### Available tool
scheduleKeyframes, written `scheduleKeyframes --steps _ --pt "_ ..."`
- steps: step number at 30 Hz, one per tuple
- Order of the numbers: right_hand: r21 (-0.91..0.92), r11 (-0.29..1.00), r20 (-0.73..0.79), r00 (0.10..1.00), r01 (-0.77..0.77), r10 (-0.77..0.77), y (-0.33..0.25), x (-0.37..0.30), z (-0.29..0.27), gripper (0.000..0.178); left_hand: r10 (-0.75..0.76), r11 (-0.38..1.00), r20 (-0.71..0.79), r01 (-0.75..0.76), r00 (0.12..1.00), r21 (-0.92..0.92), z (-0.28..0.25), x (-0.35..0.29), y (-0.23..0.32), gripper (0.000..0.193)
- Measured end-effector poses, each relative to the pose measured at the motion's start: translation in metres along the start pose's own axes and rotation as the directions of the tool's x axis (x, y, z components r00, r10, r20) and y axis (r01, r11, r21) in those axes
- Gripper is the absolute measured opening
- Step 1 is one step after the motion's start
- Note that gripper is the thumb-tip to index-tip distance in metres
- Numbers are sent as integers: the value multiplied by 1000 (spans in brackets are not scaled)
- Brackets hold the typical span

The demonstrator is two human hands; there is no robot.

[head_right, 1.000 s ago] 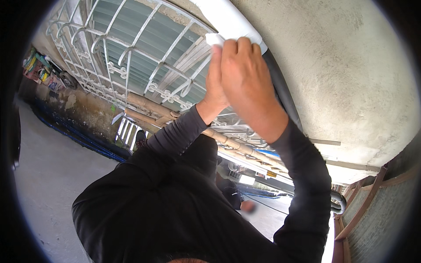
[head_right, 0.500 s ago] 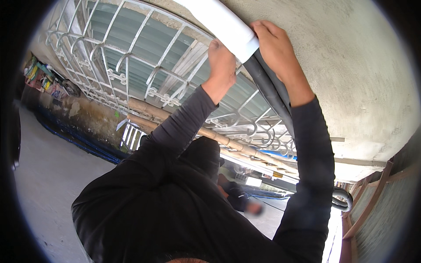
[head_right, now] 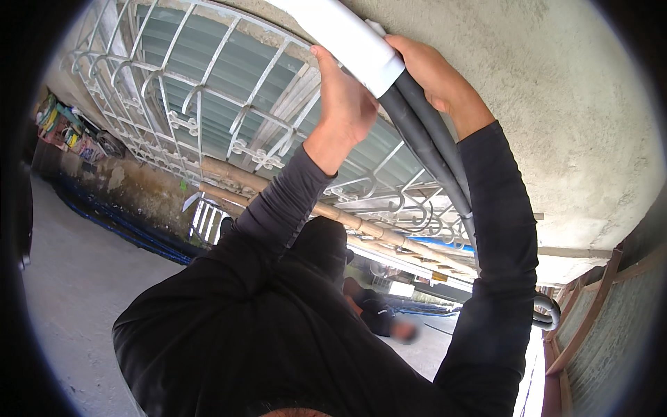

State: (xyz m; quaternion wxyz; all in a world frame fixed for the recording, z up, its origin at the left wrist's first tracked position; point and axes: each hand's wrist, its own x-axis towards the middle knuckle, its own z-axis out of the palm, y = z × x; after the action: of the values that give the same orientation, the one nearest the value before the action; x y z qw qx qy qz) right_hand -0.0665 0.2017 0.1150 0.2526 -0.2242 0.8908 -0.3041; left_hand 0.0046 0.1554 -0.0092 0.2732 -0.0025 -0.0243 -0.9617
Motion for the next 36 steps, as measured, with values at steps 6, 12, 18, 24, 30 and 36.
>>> scheduleKeyframes --steps 6,12,18,24,30,36 --pt "-124 978 -37 985 165 -171 6 4 -12 49 109 991 60 -113 992 67 3 -8 -23 84" --pt "-562 783 -119 912 265 -393 -17 -11 -26 48 297 947 12 -296 955 122 13 -2 -59 50" --pt "-477 795 -81 882 374 -464 -44 -36 -5 48 293 944 10 -291 956 155 9 4 -73 44" --pt "-779 523 6 840 344 -543 -46 -81 37 45 387 781 206 -438 899 444 -11 5 -74 55" --pt "-928 221 109 787 300 -607 -12 -78 79 22 202 722 464 -451 862 524 -61 -55 -53 60" --pt "-945 214 11 680 247 -734 15 -69 80 25 130 946 287 -206 949 251 -65 -59 -42 47"
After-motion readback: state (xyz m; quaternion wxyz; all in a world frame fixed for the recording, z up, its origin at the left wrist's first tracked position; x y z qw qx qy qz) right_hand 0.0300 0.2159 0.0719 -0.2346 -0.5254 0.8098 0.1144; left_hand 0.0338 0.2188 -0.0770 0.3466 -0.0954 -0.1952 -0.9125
